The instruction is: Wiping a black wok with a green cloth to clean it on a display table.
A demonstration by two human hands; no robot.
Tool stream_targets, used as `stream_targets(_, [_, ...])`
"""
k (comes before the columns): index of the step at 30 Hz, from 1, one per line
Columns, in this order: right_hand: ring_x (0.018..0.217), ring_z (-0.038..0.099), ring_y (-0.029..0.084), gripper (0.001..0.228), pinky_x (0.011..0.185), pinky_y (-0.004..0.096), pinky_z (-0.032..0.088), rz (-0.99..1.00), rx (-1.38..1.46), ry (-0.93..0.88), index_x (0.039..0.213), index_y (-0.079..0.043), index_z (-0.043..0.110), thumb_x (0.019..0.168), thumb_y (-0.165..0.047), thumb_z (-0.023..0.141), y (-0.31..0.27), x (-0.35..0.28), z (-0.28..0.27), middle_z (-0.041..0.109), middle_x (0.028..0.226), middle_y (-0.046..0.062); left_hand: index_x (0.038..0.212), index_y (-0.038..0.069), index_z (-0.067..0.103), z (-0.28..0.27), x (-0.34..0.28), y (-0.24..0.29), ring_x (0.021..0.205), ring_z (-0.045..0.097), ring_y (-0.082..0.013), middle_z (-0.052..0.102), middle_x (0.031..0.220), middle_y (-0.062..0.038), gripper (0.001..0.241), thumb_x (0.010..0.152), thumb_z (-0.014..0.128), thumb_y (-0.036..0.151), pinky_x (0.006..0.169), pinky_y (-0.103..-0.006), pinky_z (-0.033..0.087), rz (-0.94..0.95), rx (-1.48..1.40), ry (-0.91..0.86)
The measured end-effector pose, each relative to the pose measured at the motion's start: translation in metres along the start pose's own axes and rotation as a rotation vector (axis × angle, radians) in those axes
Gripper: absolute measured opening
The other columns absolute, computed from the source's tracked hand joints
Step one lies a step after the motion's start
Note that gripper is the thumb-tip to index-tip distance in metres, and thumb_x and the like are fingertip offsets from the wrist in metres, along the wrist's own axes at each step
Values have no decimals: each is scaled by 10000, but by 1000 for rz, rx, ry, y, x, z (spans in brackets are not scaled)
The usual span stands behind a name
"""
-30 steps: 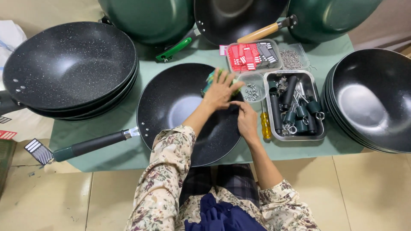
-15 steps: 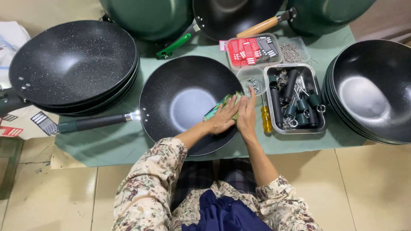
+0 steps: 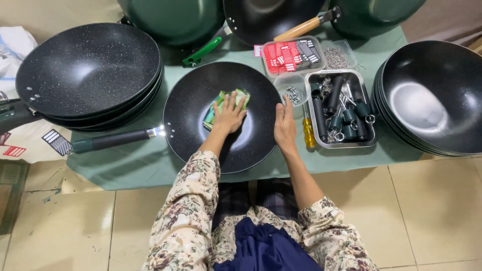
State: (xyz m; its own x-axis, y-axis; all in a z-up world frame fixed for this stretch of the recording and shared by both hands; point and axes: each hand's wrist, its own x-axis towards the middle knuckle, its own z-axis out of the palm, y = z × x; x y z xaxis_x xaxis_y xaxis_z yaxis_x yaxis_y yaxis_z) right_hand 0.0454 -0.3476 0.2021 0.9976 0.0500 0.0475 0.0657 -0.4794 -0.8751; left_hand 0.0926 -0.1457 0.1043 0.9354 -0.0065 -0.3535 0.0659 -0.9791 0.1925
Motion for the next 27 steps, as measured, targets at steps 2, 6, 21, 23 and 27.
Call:
stream_targets(2, [1282, 525, 549, 634, 1077, 645, 394, 4, -1, 7, 1585, -179, 302, 1094, -574, 236, 2, 1, 1, 520, 1425, 360, 1642, 347, 15, -1, -2, -2, 1575, -88, -305, -117, 1715, -39, 622, 1070, 119, 569, 1195, -702, -54, -88, -26, -12])
stream_targets(6, [1287, 538, 537, 647, 1076, 663, 379, 36, -30, 16, 1577, -196, 328, 1083, -606, 250, 1, -1, 4, 516, 1445, 342, 1646, 292, -25, -3, -19, -9, 1551, -162, -364, -182, 1692, -120, 702, 1052, 173, 608, 1131, -787, -58, -305, -127, -84])
stream_targets(21, [1304, 517, 308, 385, 1018, 545, 328, -563, -757, 255, 1365, -256, 610, 1096, -501, 484, 46, 18, 43, 506, 1472, 131, 1632, 138, 218, -17, -133, -22, 1496, 237, -506, 151, 1625, -343, 882, 990, 271, 740, 1216, -591, 204, 25, -512, -189])
stream_targets(23, [1256, 575, 298, 377, 997, 521, 381, -583, -682, 115, 1368, -288, 607, 1088, -505, 476, 36, 19, 56, 554, 1431, 106, 1537, 122, 402, -16, -154, -38, 1459, 331, -463, 325, 1559, -304, 681, 1002, 437, 542, 1192, -557, 279, 68, -692, 156])
stream_targets(27, [1148, 689, 341, 387, 911, 553, 515, -587, -407, -386, 1335, -358, 646, 1018, -541, 520, 8, 8, 91, 689, 1301, 78, 1214, 144, 735, -27, -215, -64, 1123, 656, -290, 712, 1164, -116, 274, 1023, 556, 66, 945, -393, 530, -63, -929, 1093])
